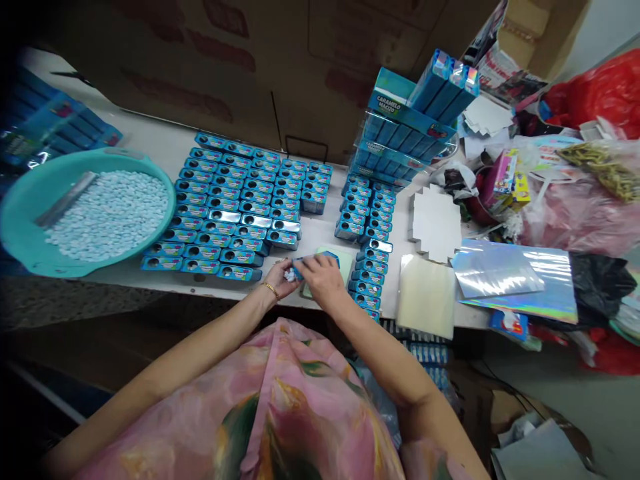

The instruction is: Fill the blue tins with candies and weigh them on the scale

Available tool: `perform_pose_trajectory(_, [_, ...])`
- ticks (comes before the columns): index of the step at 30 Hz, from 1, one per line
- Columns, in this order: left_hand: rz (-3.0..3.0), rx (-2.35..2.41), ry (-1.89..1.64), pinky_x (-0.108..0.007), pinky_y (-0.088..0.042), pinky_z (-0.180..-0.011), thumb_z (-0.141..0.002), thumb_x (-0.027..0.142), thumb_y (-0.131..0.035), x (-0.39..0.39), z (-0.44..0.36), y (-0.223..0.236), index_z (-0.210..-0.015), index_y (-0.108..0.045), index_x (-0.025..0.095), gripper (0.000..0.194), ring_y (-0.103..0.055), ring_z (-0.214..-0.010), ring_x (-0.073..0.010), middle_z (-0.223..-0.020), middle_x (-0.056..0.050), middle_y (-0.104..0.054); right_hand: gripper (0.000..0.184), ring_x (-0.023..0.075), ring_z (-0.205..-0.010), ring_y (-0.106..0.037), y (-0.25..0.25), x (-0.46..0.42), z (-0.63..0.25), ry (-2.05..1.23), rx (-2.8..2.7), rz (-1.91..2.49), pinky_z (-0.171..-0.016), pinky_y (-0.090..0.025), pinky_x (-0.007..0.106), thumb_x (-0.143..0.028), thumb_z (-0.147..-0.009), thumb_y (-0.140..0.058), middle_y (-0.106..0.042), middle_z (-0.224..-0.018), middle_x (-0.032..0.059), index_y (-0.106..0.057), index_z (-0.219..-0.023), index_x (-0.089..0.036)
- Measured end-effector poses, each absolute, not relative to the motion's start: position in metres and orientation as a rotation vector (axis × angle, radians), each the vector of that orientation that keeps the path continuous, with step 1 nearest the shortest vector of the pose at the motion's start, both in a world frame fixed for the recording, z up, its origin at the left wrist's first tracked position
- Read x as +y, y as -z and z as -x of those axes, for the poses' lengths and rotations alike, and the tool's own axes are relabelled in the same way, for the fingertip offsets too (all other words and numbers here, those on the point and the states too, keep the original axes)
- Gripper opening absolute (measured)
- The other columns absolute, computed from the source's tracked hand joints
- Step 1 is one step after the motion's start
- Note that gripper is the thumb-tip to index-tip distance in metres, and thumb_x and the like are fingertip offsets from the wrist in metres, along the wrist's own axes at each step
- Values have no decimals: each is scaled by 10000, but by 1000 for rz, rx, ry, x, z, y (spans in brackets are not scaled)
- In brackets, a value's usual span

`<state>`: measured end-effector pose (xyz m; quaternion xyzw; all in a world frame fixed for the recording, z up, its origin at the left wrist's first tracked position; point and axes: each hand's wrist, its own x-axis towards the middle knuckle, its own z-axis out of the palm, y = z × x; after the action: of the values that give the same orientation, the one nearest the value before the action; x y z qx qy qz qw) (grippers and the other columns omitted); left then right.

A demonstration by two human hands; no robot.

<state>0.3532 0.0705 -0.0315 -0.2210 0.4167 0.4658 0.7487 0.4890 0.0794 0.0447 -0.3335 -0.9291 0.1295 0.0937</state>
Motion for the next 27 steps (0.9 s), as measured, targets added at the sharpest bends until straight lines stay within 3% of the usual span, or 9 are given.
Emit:
perform_pose_trajectory(3, [464, 932, -1057, -236, -466, -509, -795, 151, -463, 71, -353, 32, -866, -573, 113, 136, -545, -568, -107, -683, -40, -580, 357, 208, -974, -448, -30, 86, -511, -619, -2410, 1168, -848, -360, 362, -114, -748, -452, -528, -1045, 70, -477, -1093, -200])
perform_pose_trajectory(5, [452, 931, -1035, -226, -457, -455, -780, 123, -459, 71, -352, 31, -792, -588, 105, 131, -547, -519, -120, -594, -52, -571, 330, 195, -958, -473, -14, 88, -525, -782, -2185, 1232, -841, -382, 345, -128, -725, -461, -529, -1010, 61, -485, -1047, -196])
perform_pose_trajectory(13, [450, 970, -998, -198, -451, -402, -771, 102, -453, 55, -338, 34, -770, -594, 93, 141, -576, -508, -129, -603, -85, -595, 309, 167, -844, -526, 43, 93, -552, -1175, -1658, 1414, -742, -450, 311, -220, -659, -499, -523, -936, 51, -457, -961, -168])
perform_pose_trajectory(16, [475, 1006, -1015, -206, -489, -460, -784, 96, -433, 41, -332, 32, -782, -592, 90, 159, -593, -547, -128, -619, -89, -601, 436, 174, -981, -502, 38, 88, -563, -1218, -1714, 1383, -845, -415, 336, -191, -655, -500, -505, -1086, 73, -420, -1084, -176])
perform_pose_trajectory(19, [512, 1030, -1044, -228, -519, -526, -788, 84, -419, 26, -327, 28, -831, -595, 96, 181, -611, -604, -135, -657, -89, -614, 586, 185, -1148, -392, 25, 80, -577, -1113, -1783, 1396, -944, -339, 372, -175, -667, -506, -412, -1250, 80, -332, -1226, -203])
perform_pose_trajectory(27, [534, 1014, -1042, -318, -540, -620, -771, 53, -423, 7, -322, 32, -897, -600, 87, 220, -633, -718, -192, -766, -129, -645, 282, 162, -917, -532, 21, 70, -591, -911, -1515, 1604, -771, -463, 323, -225, -731, -433, -544, -1040, 70, -565, -977, -187])
